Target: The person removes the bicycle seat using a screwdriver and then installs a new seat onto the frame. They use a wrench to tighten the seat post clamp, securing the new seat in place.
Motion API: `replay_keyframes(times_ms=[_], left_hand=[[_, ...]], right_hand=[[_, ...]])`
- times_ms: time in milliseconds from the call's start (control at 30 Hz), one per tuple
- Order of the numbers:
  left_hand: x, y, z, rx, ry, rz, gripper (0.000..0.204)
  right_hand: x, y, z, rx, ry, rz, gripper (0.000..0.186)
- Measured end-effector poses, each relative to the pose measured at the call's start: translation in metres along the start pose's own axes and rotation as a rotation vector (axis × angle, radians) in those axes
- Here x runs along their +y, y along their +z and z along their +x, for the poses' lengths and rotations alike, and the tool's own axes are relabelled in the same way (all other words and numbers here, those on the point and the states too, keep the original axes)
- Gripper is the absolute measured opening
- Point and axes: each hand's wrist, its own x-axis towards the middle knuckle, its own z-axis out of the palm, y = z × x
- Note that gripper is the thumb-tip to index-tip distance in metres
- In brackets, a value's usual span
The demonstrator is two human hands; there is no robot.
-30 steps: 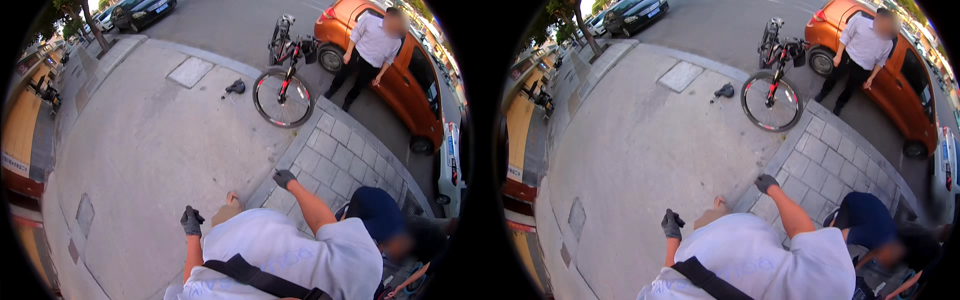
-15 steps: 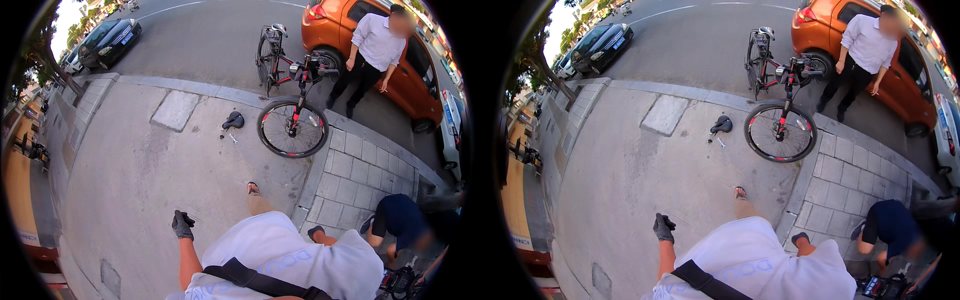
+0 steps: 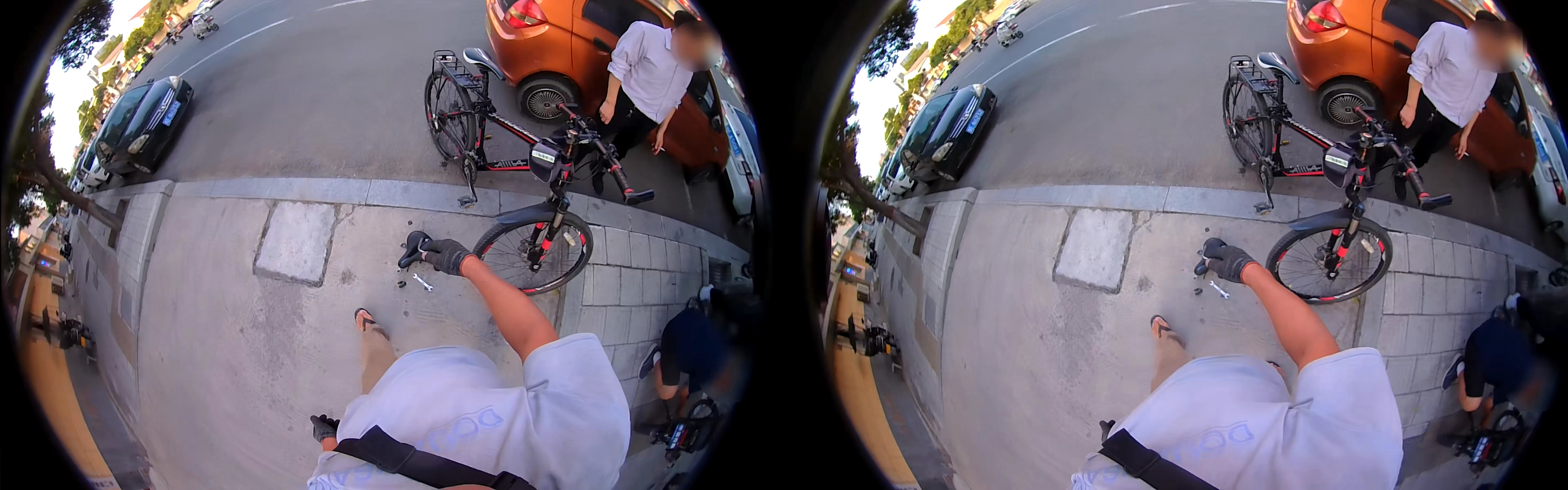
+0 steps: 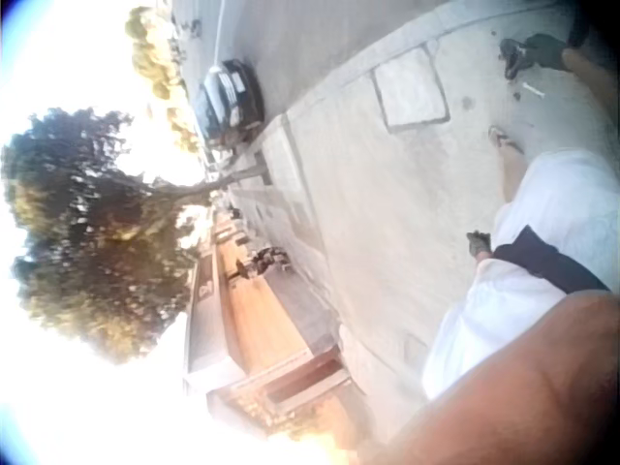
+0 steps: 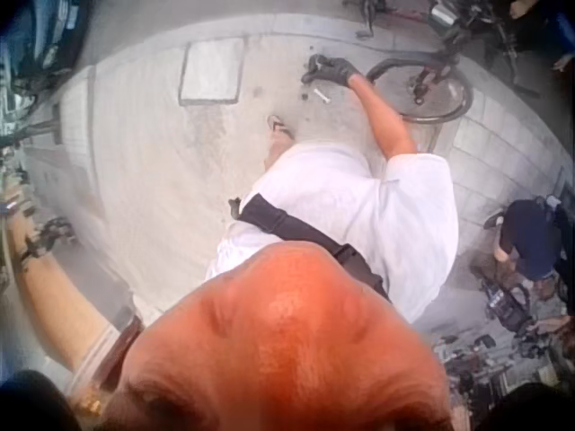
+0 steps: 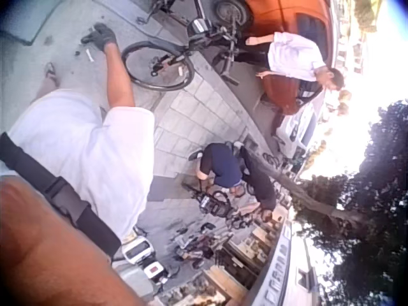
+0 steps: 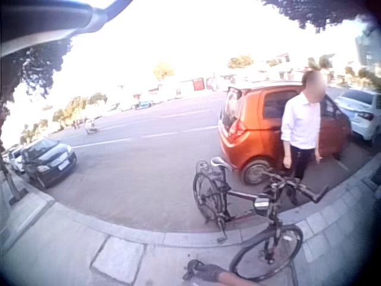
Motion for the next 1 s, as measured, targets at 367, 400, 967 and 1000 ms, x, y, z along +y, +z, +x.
replay_keyframes(times_ms=[367,400,967,1000], left_hand=[[0.403,0.401,0.079,-0.41,0.226,0.182,0.058],[0.427,0.439,0.075,-0.452,0.282,0.218,0.062],[0.601,1.007,0.025,-0.677,0.277,0.4,0.054],[0.604,1.05,0.011,-0.686,0.29,0.444,0.055]], right_hand=[[0.131,0.162,-0.025,0.107,1.095,0.41,0.041],[0.127,0.164,-0.027,0.125,1.128,0.273,0.043],[-0.016,-0.279,0.524,0.828,0.511,0.146,0.045],[-0.016,-0.307,0.53,0.857,0.466,0.103,0.043]])
